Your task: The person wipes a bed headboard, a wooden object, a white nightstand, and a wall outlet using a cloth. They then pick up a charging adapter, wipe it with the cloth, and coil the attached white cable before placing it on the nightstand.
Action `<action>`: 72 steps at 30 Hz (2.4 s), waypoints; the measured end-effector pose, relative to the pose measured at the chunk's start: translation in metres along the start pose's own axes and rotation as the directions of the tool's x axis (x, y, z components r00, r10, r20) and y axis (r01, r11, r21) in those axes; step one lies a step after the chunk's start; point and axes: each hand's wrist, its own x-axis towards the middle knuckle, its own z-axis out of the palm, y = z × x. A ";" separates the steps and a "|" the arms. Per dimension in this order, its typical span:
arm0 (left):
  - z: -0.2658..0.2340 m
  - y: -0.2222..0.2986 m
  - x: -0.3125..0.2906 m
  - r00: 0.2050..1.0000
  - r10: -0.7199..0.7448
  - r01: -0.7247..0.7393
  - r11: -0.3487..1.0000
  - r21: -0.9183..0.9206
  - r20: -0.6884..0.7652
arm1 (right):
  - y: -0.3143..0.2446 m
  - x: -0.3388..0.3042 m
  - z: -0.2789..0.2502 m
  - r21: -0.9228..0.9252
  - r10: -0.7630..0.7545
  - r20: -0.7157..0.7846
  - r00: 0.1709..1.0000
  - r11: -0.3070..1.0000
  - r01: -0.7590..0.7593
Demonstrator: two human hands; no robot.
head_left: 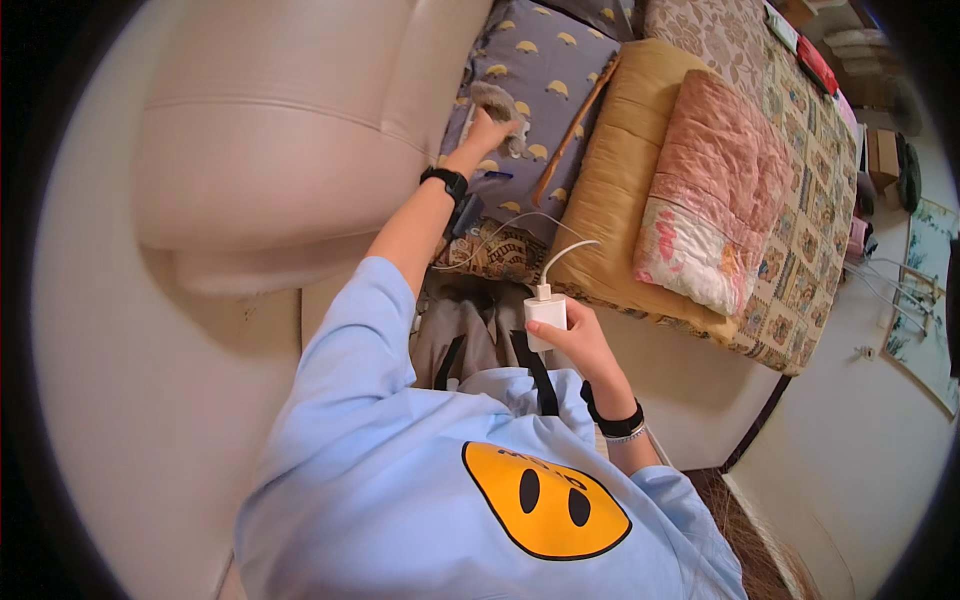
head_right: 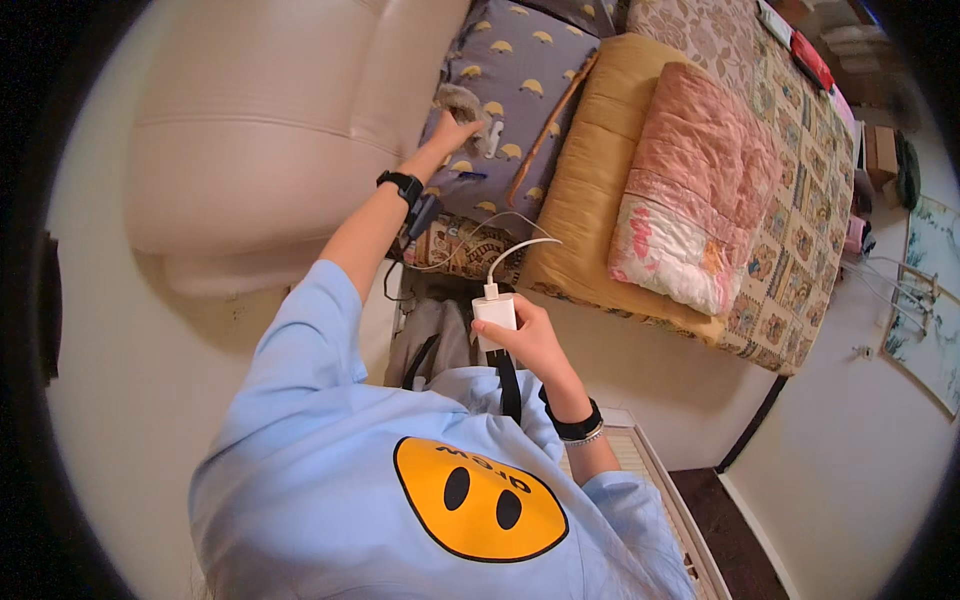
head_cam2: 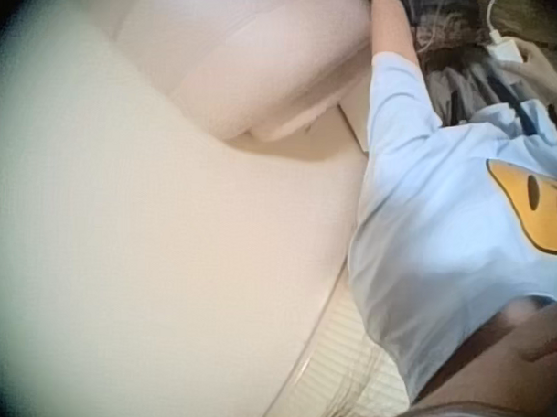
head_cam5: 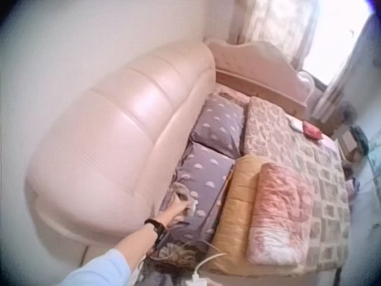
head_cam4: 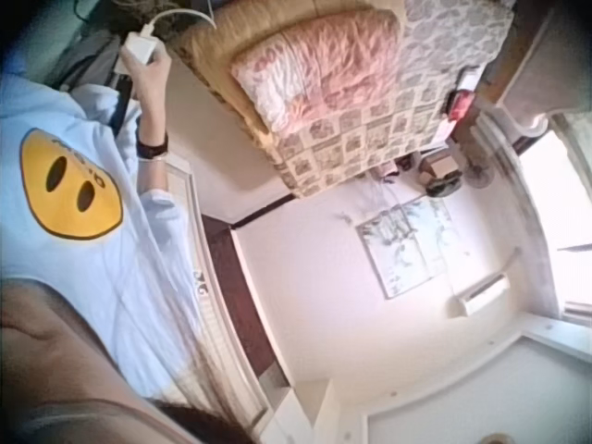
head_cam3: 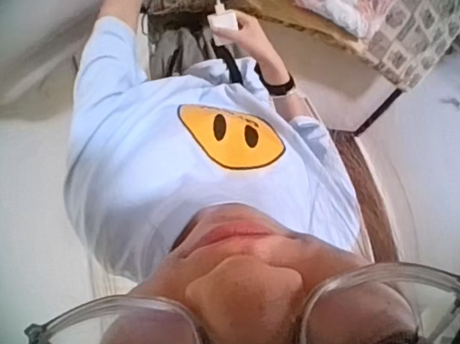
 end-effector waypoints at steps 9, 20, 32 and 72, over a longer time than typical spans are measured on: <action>0.005 -0.012 0.009 0.971 -0.089 0.035 0.972 0.233 0.223 | 0.029 0.048 -0.021 0.448 0.015 -0.089 0.996 0.894 0.026; -0.069 0.087 -0.230 0.835 0.044 0.195 0.909 -0.369 0.549 | 0.008 0.087 -0.006 -0.093 -0.084 -0.018 0.996 0.992 0.082; -0.166 0.113 -0.364 0.913 -0.025 0.378 0.423 -0.824 0.406 | -0.057 0.025 0.014 -0.385 -0.768 0.276 0.577 0.462 0.799; -0.312 0.069 -0.551 0.997 0.079 -0.052 0.450 -0.891 -0.018 | -0.054 0.100 0.133 -0.707 0.300 0.693 0.655 0.464 0.534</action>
